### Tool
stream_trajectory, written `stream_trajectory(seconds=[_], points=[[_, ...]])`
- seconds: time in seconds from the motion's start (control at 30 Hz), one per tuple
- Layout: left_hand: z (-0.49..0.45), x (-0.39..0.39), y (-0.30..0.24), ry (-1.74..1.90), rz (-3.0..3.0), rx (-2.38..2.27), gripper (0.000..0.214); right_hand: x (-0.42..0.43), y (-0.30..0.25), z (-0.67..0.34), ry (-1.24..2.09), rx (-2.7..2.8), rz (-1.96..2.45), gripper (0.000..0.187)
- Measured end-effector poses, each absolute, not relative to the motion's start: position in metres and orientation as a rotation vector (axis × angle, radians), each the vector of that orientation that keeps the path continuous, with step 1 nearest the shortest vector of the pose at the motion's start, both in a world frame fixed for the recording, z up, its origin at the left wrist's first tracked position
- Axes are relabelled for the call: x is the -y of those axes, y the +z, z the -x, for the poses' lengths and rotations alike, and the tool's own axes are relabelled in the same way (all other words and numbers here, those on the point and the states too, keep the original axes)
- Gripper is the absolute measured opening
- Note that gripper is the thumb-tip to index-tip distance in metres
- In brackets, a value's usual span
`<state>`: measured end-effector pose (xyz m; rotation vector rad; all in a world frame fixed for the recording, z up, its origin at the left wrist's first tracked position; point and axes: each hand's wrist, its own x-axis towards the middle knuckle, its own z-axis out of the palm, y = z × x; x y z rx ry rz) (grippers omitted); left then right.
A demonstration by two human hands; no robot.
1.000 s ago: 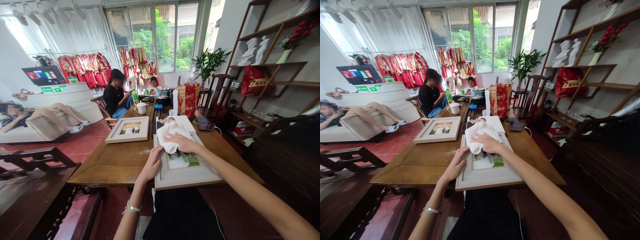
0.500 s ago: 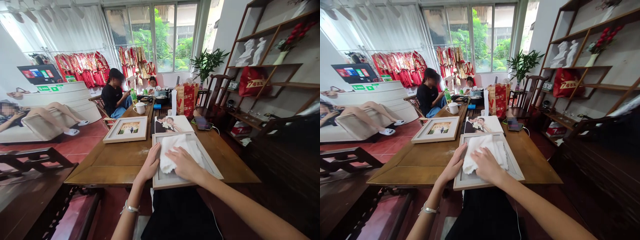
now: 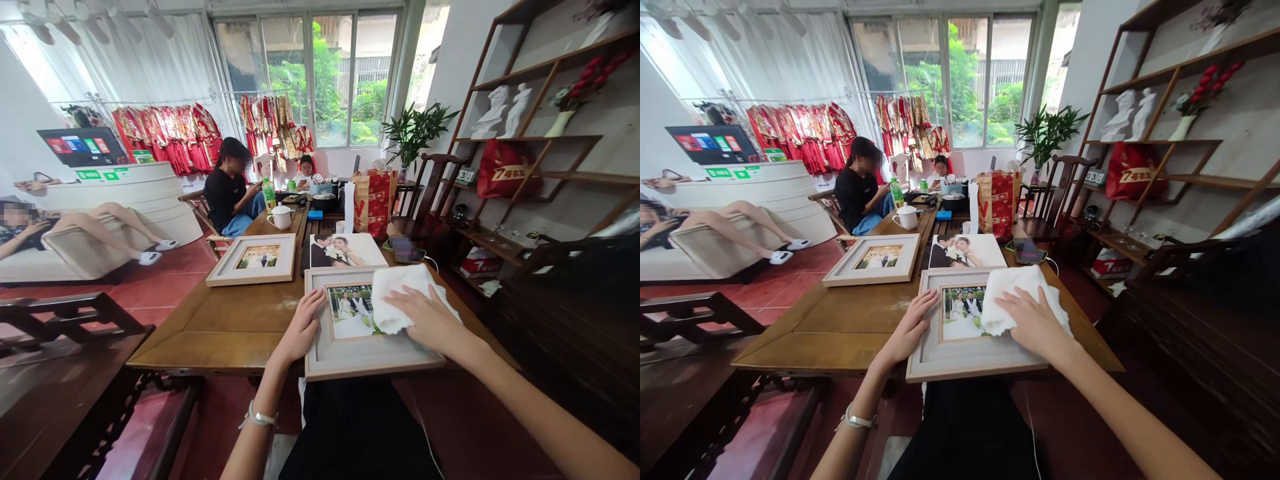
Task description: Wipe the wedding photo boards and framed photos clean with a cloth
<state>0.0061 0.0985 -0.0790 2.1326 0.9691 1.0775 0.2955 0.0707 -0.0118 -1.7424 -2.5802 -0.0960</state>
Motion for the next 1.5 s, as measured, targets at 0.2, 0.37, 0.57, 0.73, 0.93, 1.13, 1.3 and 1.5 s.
stream_trajectory(seconds=[0.2,0.37,0.57,0.73,0.93,1.13,1.3,1.5], points=[[-0.007,-0.097,-0.075,1.060,-2.109,-0.984,0.058,-0.130,-0.025,-0.297,-0.062,2.514,1.681,0.078],[-0.007,-0.097,-0.078,1.093,-2.075,-0.996,0.058,-0.099,-0.020,-0.285,-0.027,2.603,1.630,0.079],[-0.008,-0.097,-0.079,1.113,-2.056,-0.981,0.057,-0.020,0.006,-0.289,0.255,2.746,1.536,0.082],[-0.008,-0.096,-0.078,1.121,-2.057,-0.975,0.055,-0.012,0.017,-0.288,0.356,2.713,1.685,0.074],[-0.007,-0.096,-0.078,1.142,-2.049,-0.972,0.051,-0.034,-0.016,-0.223,0.288,2.589,1.574,0.084],[-0.008,-0.097,-0.080,1.198,-2.065,-0.922,0.045,-0.008,-0.017,-0.194,0.434,2.627,1.234,0.087],[-0.008,-0.097,-0.080,1.152,-2.070,-0.951,0.053,0.009,0.007,-0.244,0.609,2.736,1.196,0.088],[-0.007,-0.096,-0.077,1.102,-2.084,-0.953,0.058,-0.016,0.001,-0.305,0.447,2.579,1.663,0.078]])
